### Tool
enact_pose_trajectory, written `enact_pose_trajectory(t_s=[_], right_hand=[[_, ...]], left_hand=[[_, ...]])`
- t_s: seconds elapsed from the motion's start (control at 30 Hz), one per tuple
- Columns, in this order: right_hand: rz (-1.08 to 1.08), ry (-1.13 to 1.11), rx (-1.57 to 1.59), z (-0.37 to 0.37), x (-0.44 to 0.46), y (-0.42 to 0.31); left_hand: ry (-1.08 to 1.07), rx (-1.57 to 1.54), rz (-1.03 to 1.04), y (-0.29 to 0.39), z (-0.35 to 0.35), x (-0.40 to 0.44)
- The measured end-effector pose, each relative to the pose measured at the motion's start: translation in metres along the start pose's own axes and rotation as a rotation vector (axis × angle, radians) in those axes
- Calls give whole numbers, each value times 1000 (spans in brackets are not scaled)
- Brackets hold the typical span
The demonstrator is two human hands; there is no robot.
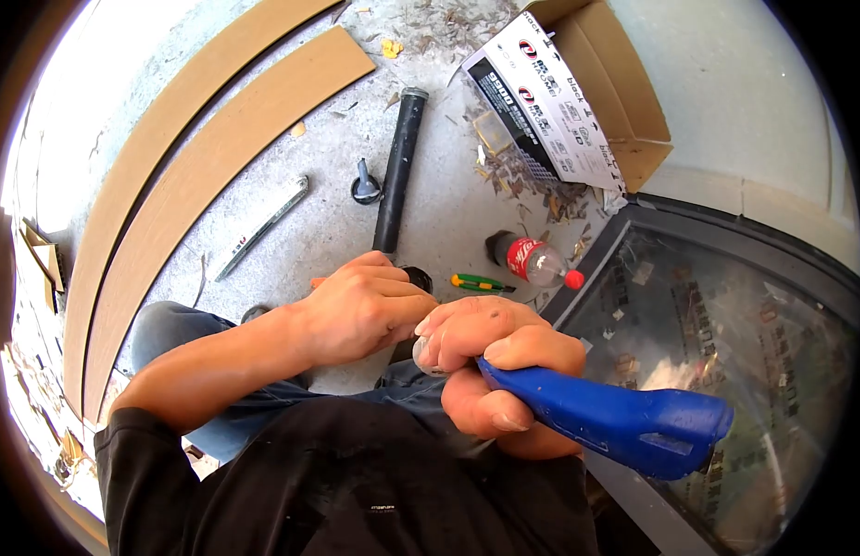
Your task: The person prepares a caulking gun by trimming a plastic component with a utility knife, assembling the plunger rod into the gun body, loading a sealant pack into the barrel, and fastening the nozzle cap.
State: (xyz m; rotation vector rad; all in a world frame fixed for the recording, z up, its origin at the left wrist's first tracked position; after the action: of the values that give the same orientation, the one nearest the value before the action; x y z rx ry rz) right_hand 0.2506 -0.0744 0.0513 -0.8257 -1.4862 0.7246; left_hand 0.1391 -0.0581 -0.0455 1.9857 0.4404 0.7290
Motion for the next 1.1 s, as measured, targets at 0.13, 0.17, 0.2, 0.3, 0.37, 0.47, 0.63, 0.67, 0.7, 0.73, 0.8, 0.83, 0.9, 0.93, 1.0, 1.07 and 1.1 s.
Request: enact_pose_trajectory(t_s=[0.13, 0.17, 0.2, 0.3, 0.37, 0.47, 0.63, 0.67, 0.7, 0.73, 0.8, 0.83, 0.9, 0.93, 1.0, 1.07, 1.1], right_hand=[[-48, -11, 71, 1, 1, 1], [-68, -4, 133, 1, 0, 2], [-66, -4, 133, 0, 1, 4], [-66, -127, 142, 5, 5, 5], [-27, -107, 84, 5, 9, 7], [43, 21, -24, 0, 7, 10], [118, 106, -112, -3, 8, 7], [116, 105, -115, -3, 8, 7], [122, 144, -175, -5, 8, 7], [129, 184, -235, -5, 7, 6], [149, 252, -380, -4, 8, 7], [166, 276, -393, -6, 7, 8], [212, 240, -339, -5, 7, 5], [203, 242, -335, -7, 6, 4], [128, 111, -14, -4, 4, 4], [94, 80, 59, -3, 3, 2], [137, 56, -26, -2, 4, 1]], left_hand=[[-177, -106, 30, 1, -1, 6], [-212, -149, 44, 1, 1, 5], [-213, -151, 43, -3, 1, 5], [-219, -4, 154, -6, 0, 2], [-238, -13, 49, -8, -3, 4], [-180, 36, 10, -7, -3, 6], [-25, 38, 28, -7, 3, 4], [2, 46, 24, -7, 2, 4], [3, 47, 27, -7, 3, 5], [8, 53, 25, -7, 4, 5], [13, 63, 30, -7, 1, 8], [-28, 61, 32, -7, -1, 10], [-68, 65, 36, -8, -4, 12], [-96, 22, 48, -8, -5, 11], [-129, -19, 60, -9, -5, 9], [-143, -39, 60, -9, -2, 7], [-148, -36, 65, -8, -1, 7]])
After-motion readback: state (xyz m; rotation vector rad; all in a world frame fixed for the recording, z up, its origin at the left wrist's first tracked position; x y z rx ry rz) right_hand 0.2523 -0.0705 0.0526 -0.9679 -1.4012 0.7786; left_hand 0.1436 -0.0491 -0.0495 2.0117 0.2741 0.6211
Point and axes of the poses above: each hand's wrist, its own x-axis towards the middle knuckle, its own z-axis out of the palm, y = z × x, the point moved 6 cm from there along x, towards the middle knuckle, and after that the axes turned 2 degrees about -x, right-handed, at the moved point
